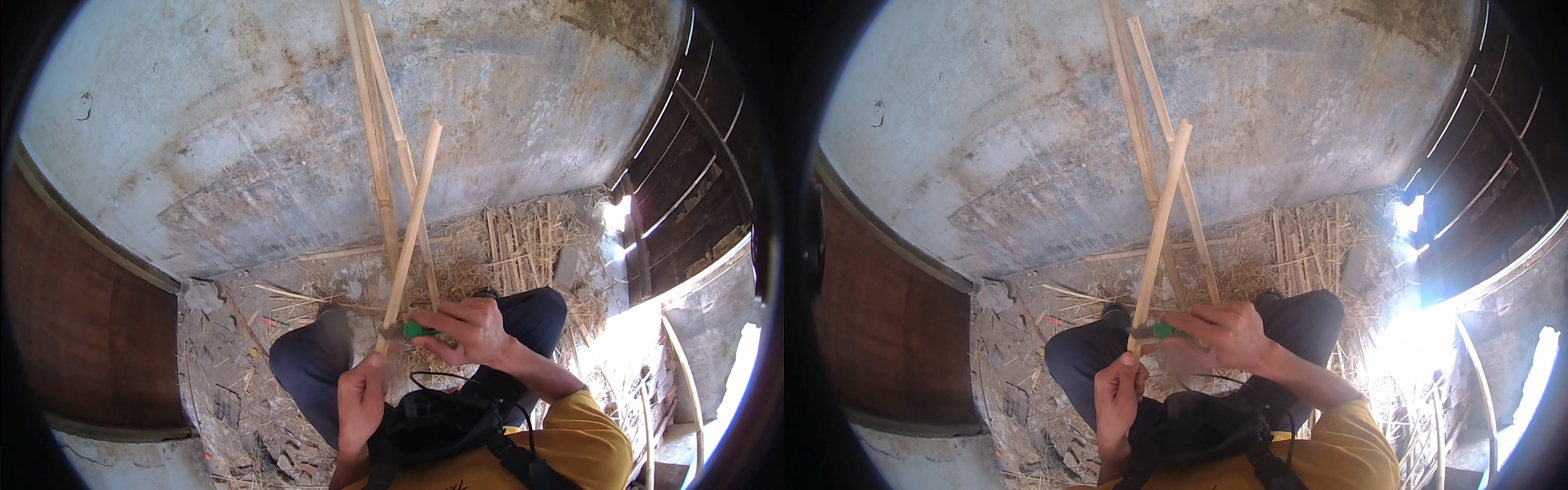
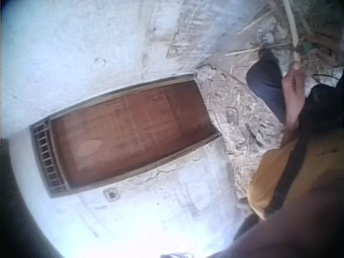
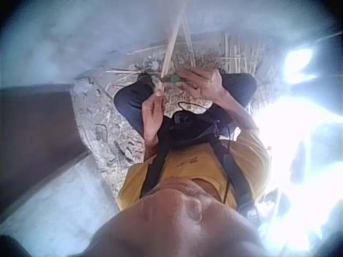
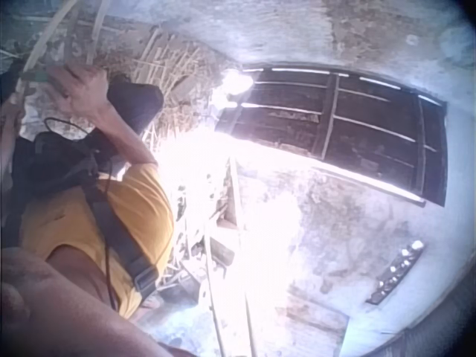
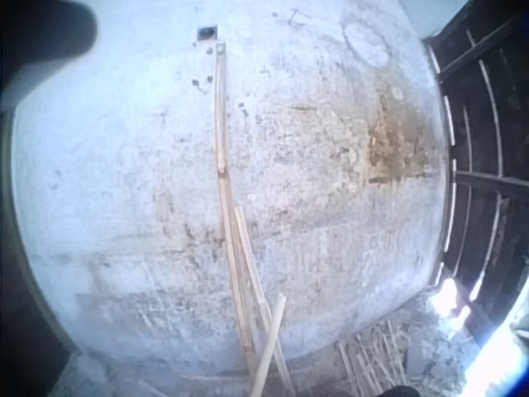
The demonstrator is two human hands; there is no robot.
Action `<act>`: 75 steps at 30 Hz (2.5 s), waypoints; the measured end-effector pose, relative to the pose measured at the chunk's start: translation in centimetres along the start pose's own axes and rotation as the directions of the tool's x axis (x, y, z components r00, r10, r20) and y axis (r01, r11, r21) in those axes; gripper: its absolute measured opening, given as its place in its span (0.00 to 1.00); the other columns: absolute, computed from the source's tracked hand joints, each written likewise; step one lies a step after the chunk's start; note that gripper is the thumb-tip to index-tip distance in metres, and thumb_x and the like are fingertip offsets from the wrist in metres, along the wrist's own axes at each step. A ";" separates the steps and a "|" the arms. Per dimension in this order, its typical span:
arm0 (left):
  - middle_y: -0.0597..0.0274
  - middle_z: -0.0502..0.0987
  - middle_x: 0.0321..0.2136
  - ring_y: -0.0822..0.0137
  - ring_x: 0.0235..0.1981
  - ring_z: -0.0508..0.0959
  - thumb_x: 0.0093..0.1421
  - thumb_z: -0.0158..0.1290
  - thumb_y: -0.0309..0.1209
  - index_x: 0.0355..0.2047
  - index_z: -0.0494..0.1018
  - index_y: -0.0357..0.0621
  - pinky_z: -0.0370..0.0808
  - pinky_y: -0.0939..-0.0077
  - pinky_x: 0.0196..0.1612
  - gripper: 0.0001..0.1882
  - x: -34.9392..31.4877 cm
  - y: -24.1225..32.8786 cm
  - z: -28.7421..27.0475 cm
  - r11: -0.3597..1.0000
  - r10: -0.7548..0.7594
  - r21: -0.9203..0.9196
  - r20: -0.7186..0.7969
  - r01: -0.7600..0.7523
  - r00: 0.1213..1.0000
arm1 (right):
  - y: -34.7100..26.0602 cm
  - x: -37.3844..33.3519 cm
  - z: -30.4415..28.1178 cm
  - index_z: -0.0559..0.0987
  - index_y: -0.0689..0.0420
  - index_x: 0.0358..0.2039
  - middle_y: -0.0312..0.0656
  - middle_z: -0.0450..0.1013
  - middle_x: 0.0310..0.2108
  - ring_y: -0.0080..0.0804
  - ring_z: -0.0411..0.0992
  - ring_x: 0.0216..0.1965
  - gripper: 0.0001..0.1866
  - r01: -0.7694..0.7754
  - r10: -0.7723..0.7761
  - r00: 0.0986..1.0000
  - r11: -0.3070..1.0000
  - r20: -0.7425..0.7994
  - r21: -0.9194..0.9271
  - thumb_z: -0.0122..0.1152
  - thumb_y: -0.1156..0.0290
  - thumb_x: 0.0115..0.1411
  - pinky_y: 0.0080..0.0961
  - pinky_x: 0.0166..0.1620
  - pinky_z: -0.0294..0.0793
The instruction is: The person shaves thin bamboo slats using a small knife, holding the slats against a larger bamboo frame while sitting down.
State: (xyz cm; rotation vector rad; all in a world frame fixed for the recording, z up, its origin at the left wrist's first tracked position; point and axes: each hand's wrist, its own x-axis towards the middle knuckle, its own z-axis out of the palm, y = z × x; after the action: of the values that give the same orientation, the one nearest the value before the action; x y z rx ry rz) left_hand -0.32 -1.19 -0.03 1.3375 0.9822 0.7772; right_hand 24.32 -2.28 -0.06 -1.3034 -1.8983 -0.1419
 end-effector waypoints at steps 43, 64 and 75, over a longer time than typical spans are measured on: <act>0.74 0.64 0.19 0.83 0.23 0.62 0.83 0.45 0.34 0.28 0.69 0.37 0.59 0.79 0.26 0.22 -0.8 -0.8 -1.4 0.999 -0.048 -0.021 0.001 0.048 0.999 | 0.8 0.1 0.5 0.89 0.51 0.48 0.34 0.76 0.24 0.35 0.75 0.19 0.19 -0.012 0.010 0.999 0.999 0.044 0.036 0.79 0.59 0.58 0.32 0.23 0.74; 0.73 0.64 0.20 0.82 0.24 0.61 0.83 0.45 0.32 0.29 0.68 0.36 0.59 0.78 0.27 0.21 -1.7 0.0 -0.9 1.000 -0.030 -0.001 -0.015 0.030 0.999 | 1.7 1.5 -0.7 0.89 0.46 0.47 0.30 0.73 0.21 0.30 0.73 0.17 0.17 -0.030 0.026 0.999 0.997 -0.048 -0.068 0.80 0.56 0.58 0.30 0.20 0.71; 0.70 0.66 0.20 0.80 0.24 0.63 0.83 0.45 0.32 0.28 0.68 0.35 0.61 0.77 0.28 0.22 -2.7 -1.2 -1.2 0.999 -0.007 0.048 -0.003 0.007 1.000 | 4.3 3.2 -1.7 0.90 0.49 0.47 0.38 0.86 0.33 0.37 0.82 0.25 0.15 -0.207 0.193 0.958 0.977 -0.211 -0.046 0.78 0.59 0.62 0.30 0.28 0.81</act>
State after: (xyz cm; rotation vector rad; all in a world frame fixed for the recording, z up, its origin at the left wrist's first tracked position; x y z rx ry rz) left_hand -2.61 -3.30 -0.83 1.3737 1.0123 0.7547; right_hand 28.34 1.17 1.80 -1.4597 -1.5903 -0.2296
